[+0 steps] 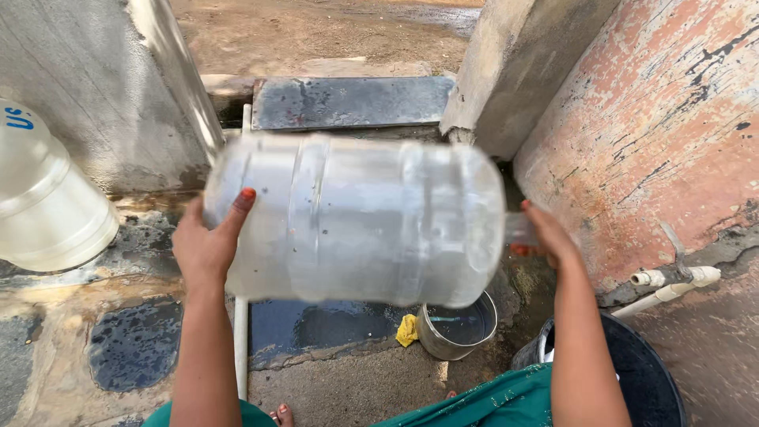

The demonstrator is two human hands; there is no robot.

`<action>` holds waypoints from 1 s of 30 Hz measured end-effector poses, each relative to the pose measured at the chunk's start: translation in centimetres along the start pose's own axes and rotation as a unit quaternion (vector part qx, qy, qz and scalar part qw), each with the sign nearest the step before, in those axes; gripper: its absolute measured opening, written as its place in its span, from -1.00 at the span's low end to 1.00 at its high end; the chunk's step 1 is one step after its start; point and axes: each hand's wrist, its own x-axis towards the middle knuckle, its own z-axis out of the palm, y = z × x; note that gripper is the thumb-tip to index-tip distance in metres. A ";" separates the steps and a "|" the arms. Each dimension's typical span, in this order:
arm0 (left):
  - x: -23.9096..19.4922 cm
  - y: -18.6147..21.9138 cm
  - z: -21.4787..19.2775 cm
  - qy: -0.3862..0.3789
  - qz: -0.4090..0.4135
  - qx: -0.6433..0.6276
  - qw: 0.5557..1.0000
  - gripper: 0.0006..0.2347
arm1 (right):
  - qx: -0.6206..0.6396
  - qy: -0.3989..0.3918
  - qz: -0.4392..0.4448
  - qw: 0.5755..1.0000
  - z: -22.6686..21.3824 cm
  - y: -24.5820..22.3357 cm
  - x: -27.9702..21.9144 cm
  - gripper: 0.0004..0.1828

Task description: The person cleans large plastic water jugs by scrubbing the exterior with a sponge, rinsing the interior with water, and shaking the jugs to clean all surfaces.

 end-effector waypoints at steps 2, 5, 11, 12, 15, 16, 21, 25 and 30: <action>2.0 -3.9 2.6 -0.105 -0.062 0.114 0.986 -0.08 | -0.191 -0.089 0.160 0.964 0.9 3.0 1.0 -0.03; 2.0 -7.0 4.9 -0.186 -0.106 0.205 0.955 -0.03 | -0.233 -0.116 0.204 0.944 3.0 6.7 1.7 -0.15; -0.4 -0.3 -1.6 -0.078 -0.002 -0.273 0.959 -0.15 | 0.067 0.010 -0.117 0.991 1.3 -1.6 -1.5 -0.46; -0.2 0.8 -3.3 -0.089 0.102 -0.422 0.896 -0.18 | 0.170 0.017 -0.168 0.971 0.6 -3.2 -2.9 -0.54; -1.2 3.2 -6.0 -0.063 0.269 -0.549 0.789 -0.15 | 0.420 -0.046 -0.295 0.857 0.1 -6.2 -5.9 -0.62; -1.7 3.8 -6.5 -0.044 0.303 -0.544 0.781 -0.13 | 0.461 -0.051 -0.314 0.829 0.2 -6.7 -6.3 -0.59; -3.9 6.6 -5.0 0.062 0.471 -0.395 0.786 -0.10 | 0.431 0.027 -0.288 0.855 1.9 -6.7 -4.8 -0.47; -2.9 4.4 -4.2 -0.028 0.378 -0.417 0.826 -0.06 | 0.319 0.083 -0.221 0.918 1.8 -5.6 -3.5 -0.37; 0.5 -1.4 0.1 -0.024 0.042 -0.125 0.991 -0.20 | 0.056 0.009 -0.003 0.998 3.1 -1.7 -1.1 -0.25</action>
